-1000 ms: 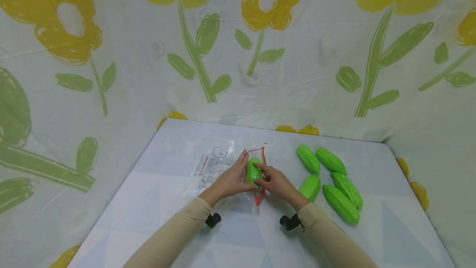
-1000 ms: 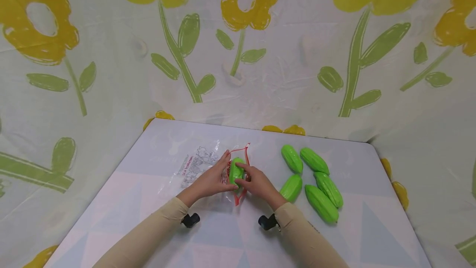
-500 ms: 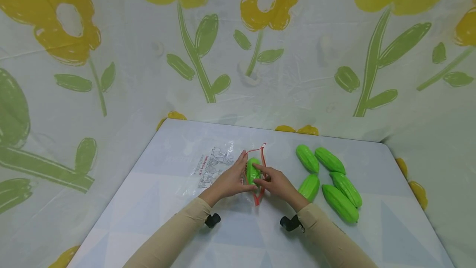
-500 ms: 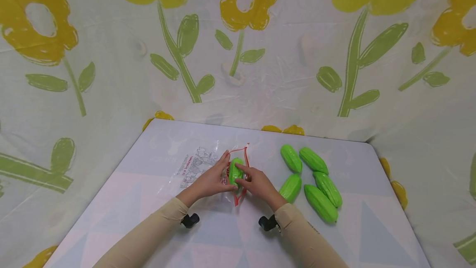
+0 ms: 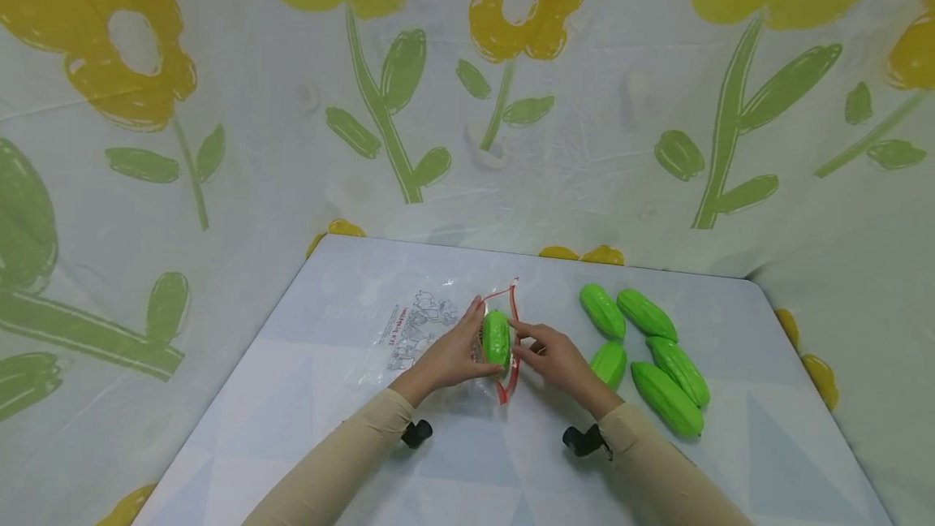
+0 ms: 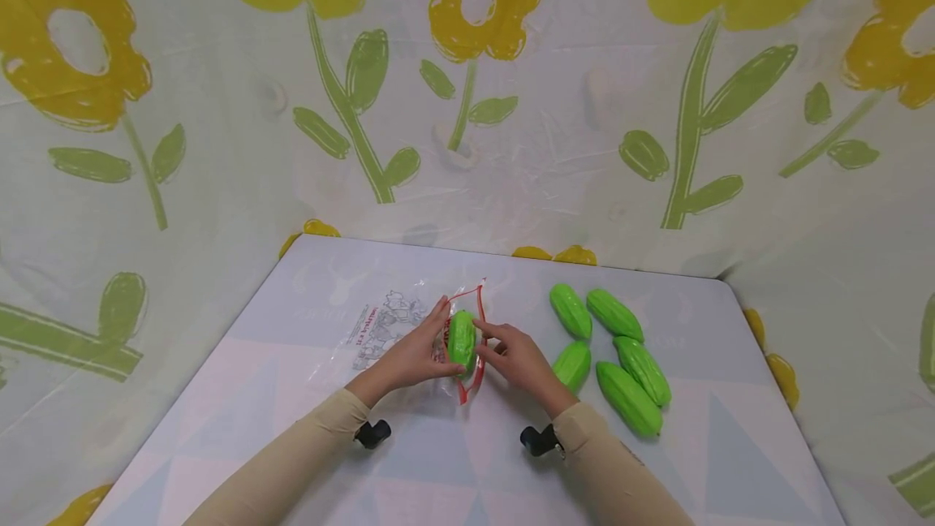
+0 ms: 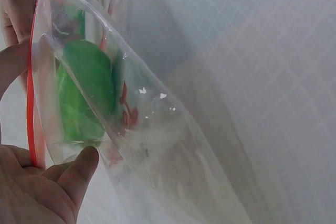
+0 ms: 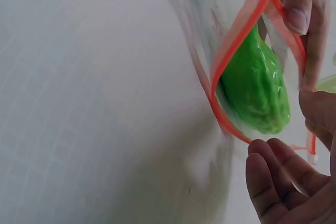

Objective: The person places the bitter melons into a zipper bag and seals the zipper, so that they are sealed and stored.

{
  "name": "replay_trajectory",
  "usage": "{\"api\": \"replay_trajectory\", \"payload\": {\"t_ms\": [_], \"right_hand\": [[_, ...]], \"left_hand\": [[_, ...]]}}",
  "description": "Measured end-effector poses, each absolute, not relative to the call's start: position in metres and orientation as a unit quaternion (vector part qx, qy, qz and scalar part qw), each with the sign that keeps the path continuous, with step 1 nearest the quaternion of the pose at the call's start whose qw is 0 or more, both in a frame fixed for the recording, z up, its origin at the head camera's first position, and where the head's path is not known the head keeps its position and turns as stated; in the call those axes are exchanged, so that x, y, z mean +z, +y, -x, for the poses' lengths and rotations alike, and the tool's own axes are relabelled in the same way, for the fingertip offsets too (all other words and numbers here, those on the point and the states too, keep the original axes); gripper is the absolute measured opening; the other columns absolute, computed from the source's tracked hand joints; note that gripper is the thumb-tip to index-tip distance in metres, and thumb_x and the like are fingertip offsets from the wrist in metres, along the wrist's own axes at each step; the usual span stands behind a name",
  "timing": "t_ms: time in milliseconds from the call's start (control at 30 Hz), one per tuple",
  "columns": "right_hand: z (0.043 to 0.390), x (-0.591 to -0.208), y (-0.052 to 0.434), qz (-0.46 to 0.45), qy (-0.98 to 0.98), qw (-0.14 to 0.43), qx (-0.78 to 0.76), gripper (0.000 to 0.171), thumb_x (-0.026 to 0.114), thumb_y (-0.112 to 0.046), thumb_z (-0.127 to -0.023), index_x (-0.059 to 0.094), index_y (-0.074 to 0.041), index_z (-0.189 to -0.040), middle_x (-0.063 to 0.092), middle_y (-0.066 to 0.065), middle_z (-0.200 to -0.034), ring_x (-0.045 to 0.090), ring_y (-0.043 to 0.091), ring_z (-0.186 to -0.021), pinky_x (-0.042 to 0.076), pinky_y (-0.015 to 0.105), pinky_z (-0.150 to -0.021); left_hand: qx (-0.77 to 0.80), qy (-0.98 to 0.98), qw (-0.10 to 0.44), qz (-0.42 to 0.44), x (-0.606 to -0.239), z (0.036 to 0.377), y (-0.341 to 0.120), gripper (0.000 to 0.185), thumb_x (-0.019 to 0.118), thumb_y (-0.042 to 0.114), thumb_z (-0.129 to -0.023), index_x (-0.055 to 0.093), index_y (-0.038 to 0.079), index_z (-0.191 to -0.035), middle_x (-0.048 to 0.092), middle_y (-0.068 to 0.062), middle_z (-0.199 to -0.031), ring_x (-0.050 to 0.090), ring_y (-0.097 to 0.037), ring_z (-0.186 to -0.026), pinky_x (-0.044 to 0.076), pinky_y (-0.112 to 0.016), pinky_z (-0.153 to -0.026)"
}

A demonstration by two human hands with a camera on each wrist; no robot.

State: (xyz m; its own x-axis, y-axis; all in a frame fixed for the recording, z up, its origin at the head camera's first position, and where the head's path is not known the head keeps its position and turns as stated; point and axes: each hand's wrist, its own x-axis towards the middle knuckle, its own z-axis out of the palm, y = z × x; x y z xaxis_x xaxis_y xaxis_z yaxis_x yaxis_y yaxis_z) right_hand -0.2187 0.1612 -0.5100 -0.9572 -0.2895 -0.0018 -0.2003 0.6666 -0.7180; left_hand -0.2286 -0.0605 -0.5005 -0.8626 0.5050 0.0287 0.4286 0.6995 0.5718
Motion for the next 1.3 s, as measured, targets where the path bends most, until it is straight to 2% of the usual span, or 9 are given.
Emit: {"api": "replay_trajectory", "payload": {"t_ms": [167, 267, 400, 633, 967, 1200, 1300], "right_hand": [[0.217, -0.507, 0.173, 0.116, 0.917, 0.049, -0.377, 0.047, 0.063, -0.036, -0.088, 0.05, -0.04, -0.133, 0.06, -0.005, -0.111, 0.057, 0.009, -0.086, 0.05, 0.028, -0.073], [0.214, -0.505, 0.182, 0.121, 0.917, 0.041, -0.378, 0.046, 0.062, -0.034, -0.089, 0.05, -0.036, -0.133, 0.061, -0.001, -0.113, 0.057, 0.01, -0.087, 0.05, 0.029, -0.073], [0.208, -0.502, 0.196, 0.14, 0.914, 0.02, -0.38, 0.045, 0.062, -0.03, -0.09, 0.052, -0.028, -0.133, 0.062, 0.003, -0.113, 0.057, 0.011, -0.086, 0.05, 0.028, -0.072], [0.194, -0.493, 0.219, 0.154, 0.905, -0.005, -0.397, 0.043, 0.061, -0.028, -0.09, 0.052, -0.028, -0.133, 0.062, 0.007, -0.112, 0.059, 0.012, -0.086, 0.051, 0.027, -0.071], [0.176, -0.487, 0.25, 0.134, 0.905, -0.046, -0.401, 0.043, 0.059, -0.033, -0.09, 0.053, -0.027, -0.132, 0.063, 0.006, -0.111, 0.062, 0.013, -0.085, 0.052, 0.026, -0.07], [0.166, -0.482, 0.262, 0.119, 0.918, -0.057, -0.374, 0.045, 0.059, -0.033, -0.091, 0.053, -0.02, -0.133, 0.063, 0.007, -0.11, 0.061, 0.015, -0.089, 0.052, 0.029, -0.073], [0.16, -0.482, 0.266, 0.108, 0.927, -0.061, -0.355, 0.046, 0.06, -0.033, -0.09, 0.053, -0.018, -0.133, 0.063, 0.007, -0.109, 0.061, 0.016, -0.086, 0.052, 0.029, -0.07]], "left_hand": [[0.294, 0.918, 0.063, -0.256, -0.501, 0.229, -0.06, 0.115, 0.071, 0.057, -0.071, 0.001, 0.011, -0.15, -0.004, -0.003, -0.156, 0.019, -0.022, -0.139, 0.035, -0.039, -0.104], [0.292, 0.919, 0.06, -0.258, -0.502, 0.229, -0.059, 0.115, 0.072, 0.056, -0.071, 0.002, 0.01, -0.15, -0.002, -0.005, -0.157, 0.018, -0.022, -0.14, 0.034, -0.038, -0.105], [0.293, 0.919, 0.063, -0.256, -0.501, 0.229, -0.058, 0.115, 0.072, 0.056, -0.071, 0.002, 0.01, -0.15, -0.005, -0.002, -0.156, 0.018, -0.021, -0.14, 0.034, -0.038, -0.105], [0.289, 0.921, 0.063, -0.253, -0.5, 0.229, -0.059, 0.115, 0.072, 0.057, -0.071, 0.003, 0.01, -0.15, -0.007, 0.0, -0.156, 0.017, -0.021, -0.14, 0.033, -0.037, -0.106], [0.293, 0.919, 0.065, -0.255, -0.501, 0.23, -0.06, 0.115, 0.072, 0.056, -0.071, 0.002, 0.01, -0.15, -0.008, 0.002, -0.156, 0.014, -0.02, -0.14, 0.03, -0.036, -0.108], [0.29, 0.921, 0.065, -0.254, -0.498, 0.229, -0.06, 0.115, 0.072, 0.055, -0.071, 0.001, 0.01, -0.15, -0.008, 0.002, -0.156, 0.013, -0.019, -0.14, 0.03, -0.035, -0.108], [0.288, 0.921, 0.066, -0.254, -0.498, 0.229, -0.06, 0.115, 0.072, 0.055, -0.072, 0.001, 0.009, -0.15, -0.008, 0.001, -0.156, 0.013, -0.019, -0.14, 0.029, -0.035, -0.108]]}}
